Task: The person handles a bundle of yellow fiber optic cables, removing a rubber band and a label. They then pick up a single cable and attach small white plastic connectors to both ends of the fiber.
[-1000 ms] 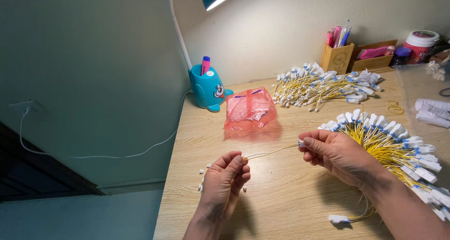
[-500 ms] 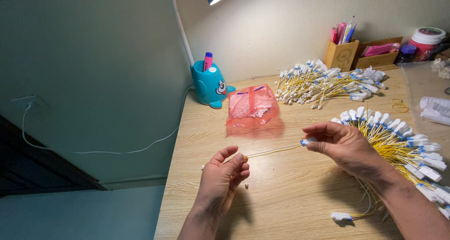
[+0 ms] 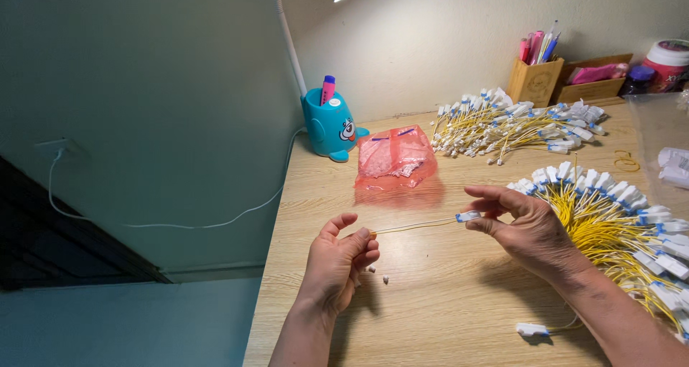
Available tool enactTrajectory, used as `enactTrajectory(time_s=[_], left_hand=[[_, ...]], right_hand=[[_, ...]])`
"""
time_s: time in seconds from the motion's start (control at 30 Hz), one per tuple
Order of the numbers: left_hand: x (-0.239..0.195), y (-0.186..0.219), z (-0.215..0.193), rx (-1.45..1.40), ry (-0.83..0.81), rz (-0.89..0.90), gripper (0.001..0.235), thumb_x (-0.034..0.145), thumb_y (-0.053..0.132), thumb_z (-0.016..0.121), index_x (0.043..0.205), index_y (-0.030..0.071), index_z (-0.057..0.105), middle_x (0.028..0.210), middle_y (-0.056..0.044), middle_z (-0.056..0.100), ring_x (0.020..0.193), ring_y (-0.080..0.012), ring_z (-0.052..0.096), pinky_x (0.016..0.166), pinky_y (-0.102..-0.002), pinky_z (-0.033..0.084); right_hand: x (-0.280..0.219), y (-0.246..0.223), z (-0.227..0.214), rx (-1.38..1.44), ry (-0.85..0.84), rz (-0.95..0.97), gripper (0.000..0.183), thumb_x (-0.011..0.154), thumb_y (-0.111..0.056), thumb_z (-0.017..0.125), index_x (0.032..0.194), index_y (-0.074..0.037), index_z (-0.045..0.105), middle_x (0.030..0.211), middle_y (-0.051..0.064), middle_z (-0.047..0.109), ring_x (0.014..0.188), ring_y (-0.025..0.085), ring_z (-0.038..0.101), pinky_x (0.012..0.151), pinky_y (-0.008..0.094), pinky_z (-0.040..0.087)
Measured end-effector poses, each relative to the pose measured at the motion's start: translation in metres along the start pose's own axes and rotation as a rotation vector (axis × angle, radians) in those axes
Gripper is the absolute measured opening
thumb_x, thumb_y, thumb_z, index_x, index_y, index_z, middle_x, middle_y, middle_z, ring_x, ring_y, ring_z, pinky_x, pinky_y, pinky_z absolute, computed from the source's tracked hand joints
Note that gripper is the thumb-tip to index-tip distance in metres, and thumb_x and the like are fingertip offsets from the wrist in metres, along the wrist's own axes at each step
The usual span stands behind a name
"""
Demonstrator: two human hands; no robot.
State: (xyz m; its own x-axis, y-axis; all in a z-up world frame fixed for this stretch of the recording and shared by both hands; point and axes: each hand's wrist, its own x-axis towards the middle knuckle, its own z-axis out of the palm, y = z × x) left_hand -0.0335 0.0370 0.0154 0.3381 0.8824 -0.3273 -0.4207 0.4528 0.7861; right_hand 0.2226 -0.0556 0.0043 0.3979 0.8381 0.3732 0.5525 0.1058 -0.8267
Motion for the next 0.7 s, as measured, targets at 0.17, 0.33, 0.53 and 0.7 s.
enactTrajectory(time_s=[0.17,0.33,0.53,0.7], left_hand=[[-0.001,0.002,-0.001,0.010,-0.009,0.021,0.042,0.084,-0.008,0.065,0.119,0.006,0.048,0.083,-0.021,0.063,0.062,-0.0206,0.060,0.055,-0.026,0.056],[-0.001,0.006,-0.001,0.003,-0.022,-0.002,0.038,0.088,-0.008,0.062,0.120,0.008,0.048,0.083,-0.018,0.062,0.063,-0.0187,0.061,0.055,-0.024,0.057],[0.010,0.001,-0.007,0.076,-0.049,0.107,0.035,0.087,-0.007,0.062,0.117,0.006,0.049,0.076,-0.017,0.060,0.063,-0.0187,0.061,0.056,-0.027,0.057],[0.014,0.021,-0.008,0.301,0.004,0.202,0.031,0.084,-0.005,0.063,0.112,0.006,0.056,0.073,-0.013,0.059,0.059,-0.0164,0.057,0.052,-0.027,0.053]], right_hand=[[0.000,0.008,0.008,0.109,0.041,0.039,0.051,0.067,0.000,0.081,0.116,-0.012,0.071,0.092,0.008,0.076,0.082,0.010,0.065,0.083,0.021,0.051],[-0.001,0.006,0.012,0.129,0.056,0.057,0.046,0.070,0.002,0.078,0.115,-0.007,0.069,0.095,0.012,0.076,0.088,0.012,0.067,0.078,0.021,0.048],[0.002,0.007,0.015,0.099,0.020,0.081,0.043,0.070,-0.001,0.079,0.112,-0.009,0.071,0.095,0.010,0.078,0.092,0.012,0.071,0.083,0.021,0.050],[0.005,-0.006,0.025,0.060,0.000,0.086,0.034,0.070,-0.007,0.081,0.104,-0.010,0.077,0.091,0.003,0.079,0.079,0.008,0.066,0.078,0.020,0.050]])
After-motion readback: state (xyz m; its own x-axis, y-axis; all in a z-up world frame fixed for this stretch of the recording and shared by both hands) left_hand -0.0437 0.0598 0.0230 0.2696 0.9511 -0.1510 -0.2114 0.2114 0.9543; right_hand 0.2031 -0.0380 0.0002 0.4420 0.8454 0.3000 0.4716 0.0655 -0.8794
